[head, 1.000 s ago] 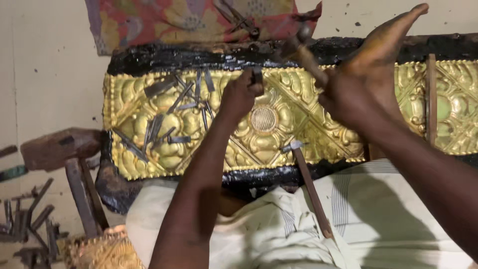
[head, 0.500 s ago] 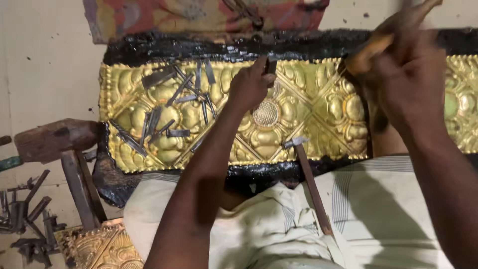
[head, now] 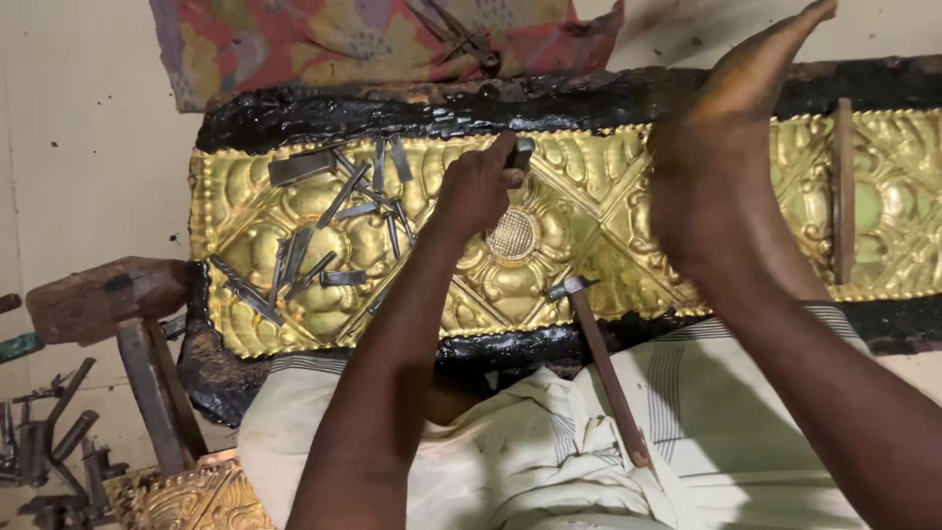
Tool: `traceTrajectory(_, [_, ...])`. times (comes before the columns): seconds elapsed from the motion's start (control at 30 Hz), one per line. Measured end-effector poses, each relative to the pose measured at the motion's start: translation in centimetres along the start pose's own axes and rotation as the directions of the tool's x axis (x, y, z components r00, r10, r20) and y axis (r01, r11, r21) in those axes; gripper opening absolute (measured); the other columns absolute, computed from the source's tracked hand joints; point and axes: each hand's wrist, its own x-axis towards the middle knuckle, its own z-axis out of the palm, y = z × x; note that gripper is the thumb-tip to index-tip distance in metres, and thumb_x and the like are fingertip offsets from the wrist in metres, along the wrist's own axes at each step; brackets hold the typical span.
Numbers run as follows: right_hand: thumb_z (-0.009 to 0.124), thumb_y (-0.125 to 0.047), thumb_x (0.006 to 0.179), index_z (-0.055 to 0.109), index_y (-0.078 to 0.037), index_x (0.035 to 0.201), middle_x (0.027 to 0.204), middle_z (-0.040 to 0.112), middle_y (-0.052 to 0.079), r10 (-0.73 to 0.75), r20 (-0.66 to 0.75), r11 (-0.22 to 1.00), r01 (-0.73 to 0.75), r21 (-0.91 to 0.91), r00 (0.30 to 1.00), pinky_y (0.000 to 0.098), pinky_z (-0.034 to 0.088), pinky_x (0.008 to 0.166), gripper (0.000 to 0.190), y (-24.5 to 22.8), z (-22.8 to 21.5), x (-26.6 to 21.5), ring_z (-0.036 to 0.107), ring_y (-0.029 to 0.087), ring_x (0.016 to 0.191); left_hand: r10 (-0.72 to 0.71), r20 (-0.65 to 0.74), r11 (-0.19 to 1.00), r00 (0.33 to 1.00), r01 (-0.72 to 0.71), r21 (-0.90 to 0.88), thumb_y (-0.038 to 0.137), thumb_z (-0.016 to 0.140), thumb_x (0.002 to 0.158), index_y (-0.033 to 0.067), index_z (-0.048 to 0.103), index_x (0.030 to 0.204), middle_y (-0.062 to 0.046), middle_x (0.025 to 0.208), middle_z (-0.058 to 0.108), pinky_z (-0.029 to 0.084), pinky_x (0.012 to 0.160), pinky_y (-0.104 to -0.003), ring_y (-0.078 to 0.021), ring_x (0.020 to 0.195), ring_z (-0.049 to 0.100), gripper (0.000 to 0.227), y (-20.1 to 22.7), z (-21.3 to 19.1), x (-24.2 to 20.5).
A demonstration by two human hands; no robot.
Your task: The person uses a hammer and various metal punches to emboss a decorative pattern onto a gold-colored metal sheet. They repeatedly select different tools from a pile on the workbench and strike them to create raised floral and geometric designs.
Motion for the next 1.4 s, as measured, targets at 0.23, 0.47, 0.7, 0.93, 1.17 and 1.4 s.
traceTrajectory(0.23, [0.061,-0.01,0.101,0.045,-0.003,0.118,0.087,0.061,0.015,0.216,0.002,0.964,-0.213,-0.158,0.976,0.0326,0.051,0.055,0.024,-5.7,-0.4,-4.6,0.064,0.023,0.07,0.0,0.001,1.0,1.0,0.0,-0.007,0.015,0.065,0.099,0.0116,0.049,0.124,-0.017,0.09,0.073,0.054,0.068,-0.052,-0.0375,0.081,0.073,0.03,0.5,1.5,-1.3])
traceTrajectory(0.47, [0.062,-0.008,0.092,0.054,0.0,0.123,0.078,0.07,0.027,0.379,0.346,0.722,-0.04,-0.69,0.858,0.0506,0.052,0.068,0.033,-3.1,3.0,-3.6,0.068,0.04,0.073,0.097,-0.106,0.992,0.99,-0.105,-0.071,0.003,0.067,0.09,0.0128,0.054,0.117,-0.015,0.091,0.075,0.058,0.067,-0.048,-0.033,0.084,0.076,0.032,1.1,0.2,-2.2])
traceTrajectory(0.7, [0.062,-0.006,0.094,0.058,0.0,0.108,0.083,0.067,0.024,0.122,0.164,0.903,-0.04,-0.429,0.979,0.0492,0.05,0.067,0.016,-4.1,3.0,-7.2,0.065,0.041,0.075,0.11,-0.114,0.983,0.987,-0.125,-0.136,0.004,0.064,0.097,0.0119,0.055,0.12,-0.015,0.094,0.075,0.059,0.066,-0.046,-0.033,0.084,0.077,0.026,1.5,0.2,-3.3])
traceTrajectory(0.93, [0.056,-0.008,0.096,0.058,-0.004,0.109,0.087,0.068,0.022,-0.034,0.124,0.954,0.069,-0.291,0.992,0.046,0.054,0.067,0.014,-4.9,0.3,-8.0,0.068,0.035,0.074,0.139,-0.133,0.99,0.981,-0.141,-0.007,0.004,0.066,0.095,0.0108,0.056,0.12,-0.015,0.095,0.073,0.056,0.07,-0.051,-0.0367,0.084,0.072,0.027,-0.3,2.4,-4.0])
traceTrajectory(1.17, [0.067,-0.009,0.09,0.061,0.0,0.105,0.071,0.062,0.018,0.258,0.337,0.823,-0.023,-0.568,0.905,0.0468,0.049,0.062,0.019,-2.0,3.6,-7.6,0.063,0.033,0.064,0.039,-0.039,0.999,0.998,-0.04,-0.036,0.006,0.059,0.093,0.013,0.058,0.124,-0.015,0.099,0.072,0.058,0.071,-0.048,-0.0339,0.084,0.074,0.032,1.8,0.6,-4.8])
traceTrajectory(1.4, [0.055,0.0,0.086,0.061,0.003,0.107,0.08,0.06,0.02,-0.091,0.151,0.935,0.136,-0.326,0.984,0.0445,0.051,0.067,0.022,-4.6,2.8,-10.1,0.063,0.035,0.07,0.157,-0.204,0.979,0.966,-0.179,-0.096,0.011,0.051,0.104,0.01,0.061,0.132,-0.017,0.112,0.075,0.06,0.085,-0.044,-0.034,0.093,0.075,0.029,0.7,1.8,-5.3])
